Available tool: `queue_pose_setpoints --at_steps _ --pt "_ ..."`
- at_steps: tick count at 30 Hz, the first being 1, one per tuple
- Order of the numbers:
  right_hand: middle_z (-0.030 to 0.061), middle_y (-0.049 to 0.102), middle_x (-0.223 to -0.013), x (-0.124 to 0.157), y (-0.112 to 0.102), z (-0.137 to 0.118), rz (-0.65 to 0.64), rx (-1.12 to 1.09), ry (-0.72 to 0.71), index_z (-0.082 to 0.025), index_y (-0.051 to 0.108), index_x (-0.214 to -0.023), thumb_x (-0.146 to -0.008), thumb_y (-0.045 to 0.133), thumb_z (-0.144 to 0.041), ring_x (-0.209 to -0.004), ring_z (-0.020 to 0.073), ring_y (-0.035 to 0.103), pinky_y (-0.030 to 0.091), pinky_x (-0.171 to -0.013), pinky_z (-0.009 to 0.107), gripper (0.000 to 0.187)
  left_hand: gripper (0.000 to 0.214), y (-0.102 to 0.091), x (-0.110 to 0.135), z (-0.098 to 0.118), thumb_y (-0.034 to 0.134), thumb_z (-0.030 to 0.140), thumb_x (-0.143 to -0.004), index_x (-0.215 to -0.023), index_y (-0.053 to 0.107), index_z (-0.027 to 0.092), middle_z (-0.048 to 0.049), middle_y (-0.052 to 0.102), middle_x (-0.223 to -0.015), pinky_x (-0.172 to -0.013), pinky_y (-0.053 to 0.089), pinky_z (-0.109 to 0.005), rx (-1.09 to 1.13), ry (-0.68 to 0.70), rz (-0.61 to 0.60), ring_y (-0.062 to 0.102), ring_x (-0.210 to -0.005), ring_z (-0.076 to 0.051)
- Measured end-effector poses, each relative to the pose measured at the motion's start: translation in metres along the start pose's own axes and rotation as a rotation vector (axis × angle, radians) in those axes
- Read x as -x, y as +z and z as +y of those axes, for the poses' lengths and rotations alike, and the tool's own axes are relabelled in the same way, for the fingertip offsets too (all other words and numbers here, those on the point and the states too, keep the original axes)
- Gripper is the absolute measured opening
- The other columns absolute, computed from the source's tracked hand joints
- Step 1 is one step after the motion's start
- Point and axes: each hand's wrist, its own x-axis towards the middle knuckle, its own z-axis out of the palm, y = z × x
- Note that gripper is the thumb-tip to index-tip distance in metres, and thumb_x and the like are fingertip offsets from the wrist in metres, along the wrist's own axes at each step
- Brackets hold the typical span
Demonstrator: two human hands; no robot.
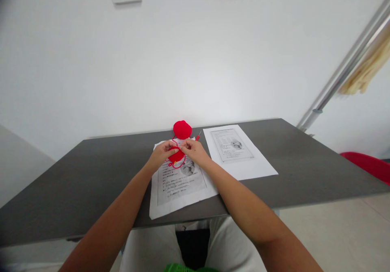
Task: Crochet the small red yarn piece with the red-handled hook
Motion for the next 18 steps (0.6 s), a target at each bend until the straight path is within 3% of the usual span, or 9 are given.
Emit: queue_pose_setpoints --at_steps 18 --pt "-0.0017 0.062 -0.066 -0.0032 0.0021 0.0042 0.017 0.010 0.023 -0.018 0.062 -0.073 -0.076 0.061 -0.029 -0.061 0.0132 0.053 0.041 -0.062 0.026 0.011 0.019 -0.0013 0.0009 -0.0008 0.073 0.031 -0.065 -0.072 0.062 0.018 0.0010 0.063 -0.069 -0.067 0.045 -0.029 -0.010 -0.036 0.008 0.057 -0.065 -0.015"
